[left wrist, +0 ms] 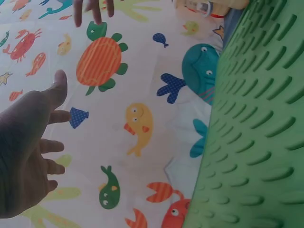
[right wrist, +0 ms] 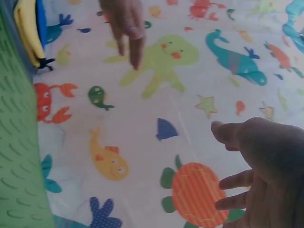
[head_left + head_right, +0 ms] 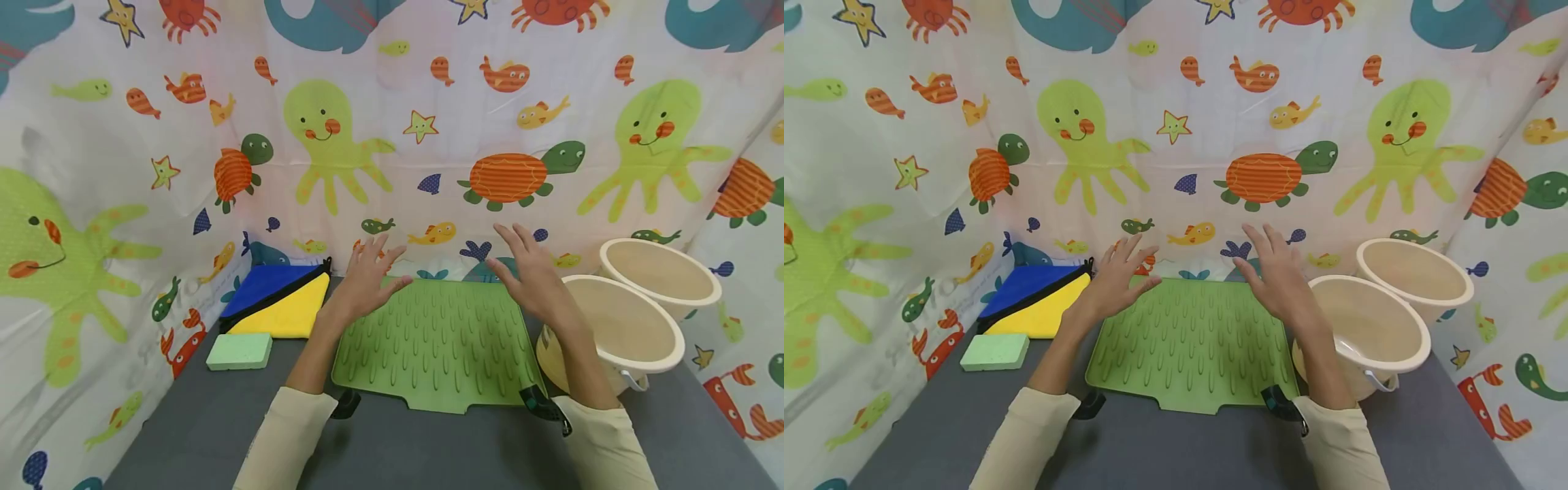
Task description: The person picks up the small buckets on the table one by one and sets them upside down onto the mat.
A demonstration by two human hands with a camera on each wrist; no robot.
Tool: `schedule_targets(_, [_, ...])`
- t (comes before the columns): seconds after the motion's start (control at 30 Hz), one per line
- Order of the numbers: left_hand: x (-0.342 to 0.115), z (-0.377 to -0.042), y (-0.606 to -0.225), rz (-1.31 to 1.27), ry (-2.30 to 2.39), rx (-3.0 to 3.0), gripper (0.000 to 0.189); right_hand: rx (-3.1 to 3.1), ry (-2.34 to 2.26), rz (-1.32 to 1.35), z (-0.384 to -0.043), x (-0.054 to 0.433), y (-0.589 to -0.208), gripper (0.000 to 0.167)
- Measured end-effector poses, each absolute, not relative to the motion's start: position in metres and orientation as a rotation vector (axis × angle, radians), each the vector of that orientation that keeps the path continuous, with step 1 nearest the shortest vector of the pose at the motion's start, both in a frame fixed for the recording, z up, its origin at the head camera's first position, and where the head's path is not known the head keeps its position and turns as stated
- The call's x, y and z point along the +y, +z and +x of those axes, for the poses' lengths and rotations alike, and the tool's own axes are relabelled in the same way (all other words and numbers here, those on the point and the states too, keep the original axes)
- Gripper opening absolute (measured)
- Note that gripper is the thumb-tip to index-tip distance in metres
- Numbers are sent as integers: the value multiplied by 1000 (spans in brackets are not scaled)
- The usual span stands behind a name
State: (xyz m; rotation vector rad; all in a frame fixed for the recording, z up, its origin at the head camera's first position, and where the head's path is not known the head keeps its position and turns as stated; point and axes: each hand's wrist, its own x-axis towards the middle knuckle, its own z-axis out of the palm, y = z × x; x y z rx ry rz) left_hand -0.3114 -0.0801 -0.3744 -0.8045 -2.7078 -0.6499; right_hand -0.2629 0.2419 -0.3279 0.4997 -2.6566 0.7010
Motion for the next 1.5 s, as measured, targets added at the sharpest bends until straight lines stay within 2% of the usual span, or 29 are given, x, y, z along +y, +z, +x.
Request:
schedule_targets(0.23, [-74, -305, -390, -824, -828, -2534, 60, -2453, 886, 423, -239, 260, -316, 57])
schedule_targets(0.47, [-68, -299, -404, -811, -940, -2452, 53, -2264, 989, 172, -221, 287, -312, 44])
schedule_targets(0.63, [-59, -301, -404, -845, -968, -2422, 52, -2045, 1079, 10, -217, 304, -316, 33])
schedule_targets(0.83, [-48, -304, -396, -869, -973, -2365, 50, -1860, 1159, -3, -220, 319, -325, 28])
schedule_targets(0.97, [-39, -304, -397, -862, -1101, -2300, 43, -1888, 1066, -117, -216, 328, -328, 30])
schedule_targets(1.2, [-5, -281, -405, -966, -1339, -2255, 32, -2145, 779, -523, -205, 356, -337, 39])
schedule_targets(1.37, [25, -265, -412, -1101, -1525, -2279, 36, -2413, 724, -734, -202, 370, -340, 47])
schedule_targets(1.5, [54, -250, -419, -1291, -1668, -2361, 50, -2531, 722, -807, -200, 376, -345, 49])
